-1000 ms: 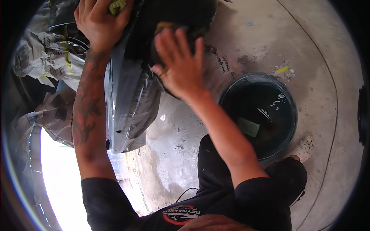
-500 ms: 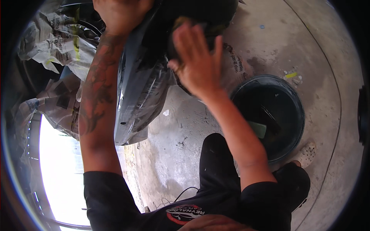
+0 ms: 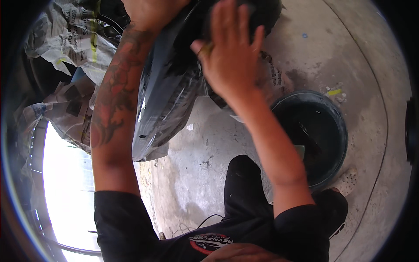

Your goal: The person dips a sanding block and a cloth into a bucket of water and then sands a black car panel, repeatedly applying water and wiping the surface with the cloth to refine the finish.

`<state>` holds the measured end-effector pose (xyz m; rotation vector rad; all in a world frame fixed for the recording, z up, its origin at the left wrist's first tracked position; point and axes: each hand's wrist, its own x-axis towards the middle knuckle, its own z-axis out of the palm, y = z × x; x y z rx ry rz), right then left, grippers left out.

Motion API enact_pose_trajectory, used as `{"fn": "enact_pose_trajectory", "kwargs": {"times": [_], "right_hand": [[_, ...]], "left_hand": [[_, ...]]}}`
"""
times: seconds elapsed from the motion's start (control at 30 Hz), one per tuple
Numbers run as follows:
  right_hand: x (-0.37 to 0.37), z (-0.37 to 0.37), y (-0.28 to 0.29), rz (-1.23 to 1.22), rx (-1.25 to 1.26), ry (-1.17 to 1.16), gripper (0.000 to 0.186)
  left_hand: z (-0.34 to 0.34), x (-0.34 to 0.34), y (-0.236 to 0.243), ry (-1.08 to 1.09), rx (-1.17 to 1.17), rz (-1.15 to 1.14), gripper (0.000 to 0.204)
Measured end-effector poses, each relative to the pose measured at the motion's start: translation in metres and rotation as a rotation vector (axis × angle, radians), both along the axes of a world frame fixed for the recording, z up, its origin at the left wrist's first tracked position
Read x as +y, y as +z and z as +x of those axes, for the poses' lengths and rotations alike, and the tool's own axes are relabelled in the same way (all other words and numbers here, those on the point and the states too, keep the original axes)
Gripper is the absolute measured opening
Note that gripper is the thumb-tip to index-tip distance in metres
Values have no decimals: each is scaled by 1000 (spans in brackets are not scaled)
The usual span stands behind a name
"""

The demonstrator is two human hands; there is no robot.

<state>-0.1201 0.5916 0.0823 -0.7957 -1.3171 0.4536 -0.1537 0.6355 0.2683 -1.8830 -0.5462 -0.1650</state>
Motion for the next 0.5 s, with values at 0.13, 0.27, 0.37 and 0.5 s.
{"fn": "enact_pose_trajectory", "kwargs": {"times": [0.13,0.27,0.37,0.5], "right_hand": [[-44,-21,-9,151,-209,101,78],[1,7,10,92,-123,-75,75],[14,12,13,56,-91,-168,75],[-36,-8,3,92,-181,92,76]], "left_hand": [[3,3,0,15,4,-41,25],[5,-5,12,48,26,-37,24],[-2,1,0,37,3,-26,25],[1,5,-2,26,-1,-23,29]]}}
